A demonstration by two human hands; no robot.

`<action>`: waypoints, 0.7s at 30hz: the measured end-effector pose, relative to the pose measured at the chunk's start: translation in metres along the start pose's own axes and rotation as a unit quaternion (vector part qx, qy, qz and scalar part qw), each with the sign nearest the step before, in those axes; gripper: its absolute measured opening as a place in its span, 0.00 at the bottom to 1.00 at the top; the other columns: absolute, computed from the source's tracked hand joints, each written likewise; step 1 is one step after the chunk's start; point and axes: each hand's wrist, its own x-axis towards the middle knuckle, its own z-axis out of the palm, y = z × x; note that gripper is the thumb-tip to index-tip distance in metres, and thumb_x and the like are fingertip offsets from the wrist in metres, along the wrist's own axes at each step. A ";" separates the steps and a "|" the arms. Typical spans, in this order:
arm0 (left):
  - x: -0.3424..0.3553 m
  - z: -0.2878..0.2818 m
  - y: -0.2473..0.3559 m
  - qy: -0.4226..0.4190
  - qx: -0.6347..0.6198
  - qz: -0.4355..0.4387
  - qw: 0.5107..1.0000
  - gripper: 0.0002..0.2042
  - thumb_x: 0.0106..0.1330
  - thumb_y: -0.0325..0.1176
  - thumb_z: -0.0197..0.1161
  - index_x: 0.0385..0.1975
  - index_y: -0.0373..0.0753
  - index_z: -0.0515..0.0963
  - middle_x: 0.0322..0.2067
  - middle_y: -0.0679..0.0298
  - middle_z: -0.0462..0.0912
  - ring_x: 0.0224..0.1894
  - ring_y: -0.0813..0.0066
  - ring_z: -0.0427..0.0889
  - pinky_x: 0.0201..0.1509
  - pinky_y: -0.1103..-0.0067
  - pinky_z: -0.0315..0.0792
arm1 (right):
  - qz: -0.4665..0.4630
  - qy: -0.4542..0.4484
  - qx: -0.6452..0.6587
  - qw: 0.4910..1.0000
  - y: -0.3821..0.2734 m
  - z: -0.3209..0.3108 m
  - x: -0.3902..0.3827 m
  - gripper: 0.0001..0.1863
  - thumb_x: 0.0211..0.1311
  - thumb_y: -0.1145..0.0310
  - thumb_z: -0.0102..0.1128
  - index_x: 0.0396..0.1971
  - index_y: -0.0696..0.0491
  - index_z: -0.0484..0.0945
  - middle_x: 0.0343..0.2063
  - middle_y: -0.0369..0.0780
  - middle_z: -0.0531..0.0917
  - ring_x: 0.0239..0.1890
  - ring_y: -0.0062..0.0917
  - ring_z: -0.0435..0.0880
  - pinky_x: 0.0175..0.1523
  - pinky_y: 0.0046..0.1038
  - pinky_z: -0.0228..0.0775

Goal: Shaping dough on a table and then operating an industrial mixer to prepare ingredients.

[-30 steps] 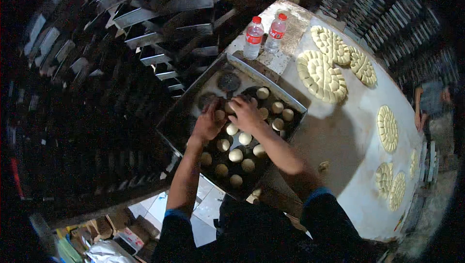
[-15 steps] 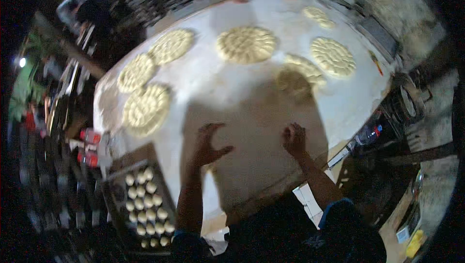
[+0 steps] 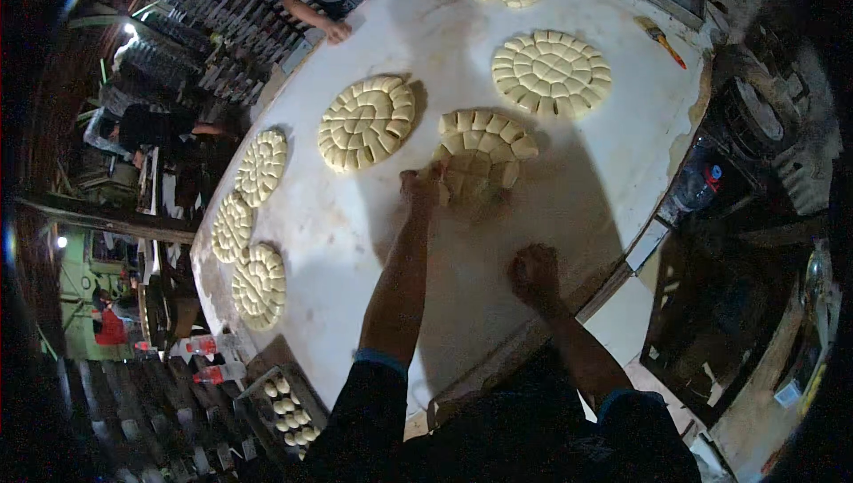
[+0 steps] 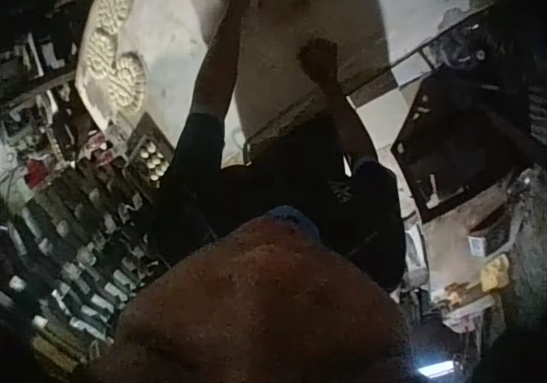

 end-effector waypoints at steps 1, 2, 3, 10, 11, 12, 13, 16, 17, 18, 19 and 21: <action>-0.006 -0.003 -0.017 0.010 0.004 0.001 1.000 0.27 0.53 0.52 0.66 0.42 0.35 0.69 0.38 0.48 0.74 0.41 0.56 0.75 0.42 0.66 0.71 | 0.026 -0.045 -0.022 0.998 -0.005 -0.001 0.004 0.09 0.51 0.66 0.59 0.29 0.55 0.74 0.32 0.47 0.75 0.36 0.41 0.73 0.47 0.43 0.60; -0.019 -0.003 -0.034 0.056 -0.007 0.001 0.998 0.27 0.53 0.51 0.66 0.42 0.36 0.68 0.40 0.48 0.74 0.42 0.57 0.74 0.43 0.66 0.71 | 0.018 -0.044 -0.017 0.999 -0.007 -0.002 0.004 0.09 0.51 0.66 0.59 0.29 0.55 0.74 0.32 0.47 0.75 0.36 0.41 0.73 0.47 0.43 0.60; -0.034 -0.006 -0.053 0.104 -0.018 0.000 0.994 0.27 0.53 0.51 0.67 0.43 0.36 0.68 0.41 0.49 0.73 0.43 0.58 0.74 0.43 0.67 0.71 | 0.036 -0.069 -0.012 0.997 -0.006 0.001 0.003 0.09 0.52 0.66 0.59 0.29 0.54 0.75 0.32 0.47 0.75 0.37 0.42 0.74 0.48 0.43 0.60; -0.210 -0.111 -0.057 0.011 -0.432 -0.209 0.877 0.26 0.57 0.47 0.66 0.49 0.38 0.66 0.52 0.53 0.67 0.52 0.62 0.69 0.47 0.68 0.70 | -0.015 0.095 -0.061 0.994 0.003 0.057 -0.018 0.12 0.50 0.61 0.61 0.30 0.52 0.75 0.31 0.41 0.75 0.37 0.38 0.73 0.42 0.47 0.62; -0.234 -0.135 -0.059 -0.040 -0.474 -0.222 0.851 0.24 0.60 0.45 0.64 0.50 0.39 0.66 0.51 0.55 0.69 0.51 0.63 0.70 0.47 0.70 0.71 | -0.027 0.088 -0.058 0.994 -0.015 0.068 -0.021 0.12 0.50 0.61 0.61 0.30 0.52 0.75 0.31 0.41 0.75 0.37 0.38 0.73 0.42 0.47 0.62; -0.256 -0.154 -0.069 -0.092 -0.515 -0.233 0.820 0.23 0.63 0.44 0.61 0.51 0.39 0.65 0.50 0.58 0.70 0.50 0.64 0.72 0.47 0.71 0.71 | 0.094 -0.092 0.124 0.983 -0.043 0.080 -0.026 0.18 0.55 0.54 0.58 0.34 0.56 0.74 0.37 0.45 0.75 0.39 0.36 0.75 0.44 0.43 0.65; -0.270 -0.162 -0.108 -0.069 -0.525 -0.233 0.816 0.23 0.63 0.44 0.61 0.51 0.39 0.65 0.50 0.58 0.70 0.50 0.64 0.72 0.47 0.71 0.71 | 0.201 -0.275 0.294 0.893 -0.085 0.092 -0.032 0.25 0.60 0.48 0.55 0.38 0.59 0.74 0.42 0.49 0.76 0.41 0.34 0.77 0.46 0.39 0.67; -0.312 -0.176 -0.197 -0.024 -0.339 0.133 0.931 0.20 0.66 0.44 0.58 0.50 0.39 0.65 0.44 0.60 0.74 0.43 0.68 0.74 0.44 0.75 0.72 | 0.329 -0.073 0.642 0.689 -0.202 0.121 -0.103 0.26 0.58 0.54 0.60 0.43 0.62 0.68 0.44 0.50 0.75 0.35 0.29 0.78 0.39 0.35 0.72; -0.326 -0.191 -0.190 -0.037 -0.433 0.013 0.900 0.19 0.66 0.41 0.58 0.50 0.38 0.65 0.41 0.61 0.74 0.40 0.70 0.75 0.42 0.76 0.72 | 0.335 -0.076 0.631 0.695 -0.208 0.124 -0.119 0.26 0.58 0.54 0.60 0.43 0.62 0.68 0.44 0.50 0.75 0.35 0.29 0.78 0.39 0.35 0.72; -0.338 -0.215 -0.185 -0.039 -0.515 -0.104 0.850 0.17 0.67 0.39 0.58 0.50 0.38 0.64 0.38 0.61 0.75 0.37 0.71 0.75 0.41 0.78 0.72 | 0.269 -0.095 0.527 0.800 -0.218 0.128 -0.131 0.26 0.56 0.57 0.63 0.44 0.62 0.65 0.42 0.50 0.75 0.33 0.28 0.78 0.36 0.32 0.73; -0.348 -0.229 -0.216 -0.015 -0.520 -0.110 0.847 0.17 0.67 0.39 0.58 0.50 0.38 0.64 0.38 0.61 0.75 0.37 0.71 0.75 0.41 0.78 0.72 | 0.185 -0.122 0.416 0.882 -0.238 0.129 -0.140 0.27 0.54 0.61 0.66 0.45 0.61 0.63 0.41 0.50 0.75 0.30 0.26 0.78 0.34 0.30 0.74; -0.370 -0.260 -0.280 0.090 -0.509 0.079 0.853 0.17 0.65 0.36 0.59 0.47 0.37 0.63 0.35 0.62 0.73 0.34 0.74 0.74 0.38 0.78 0.71 | 0.123 -0.172 0.378 0.901 -0.267 0.122 -0.152 0.26 0.54 0.63 0.67 0.43 0.60 0.63 0.39 0.48 0.74 0.30 0.26 0.78 0.34 0.28 0.74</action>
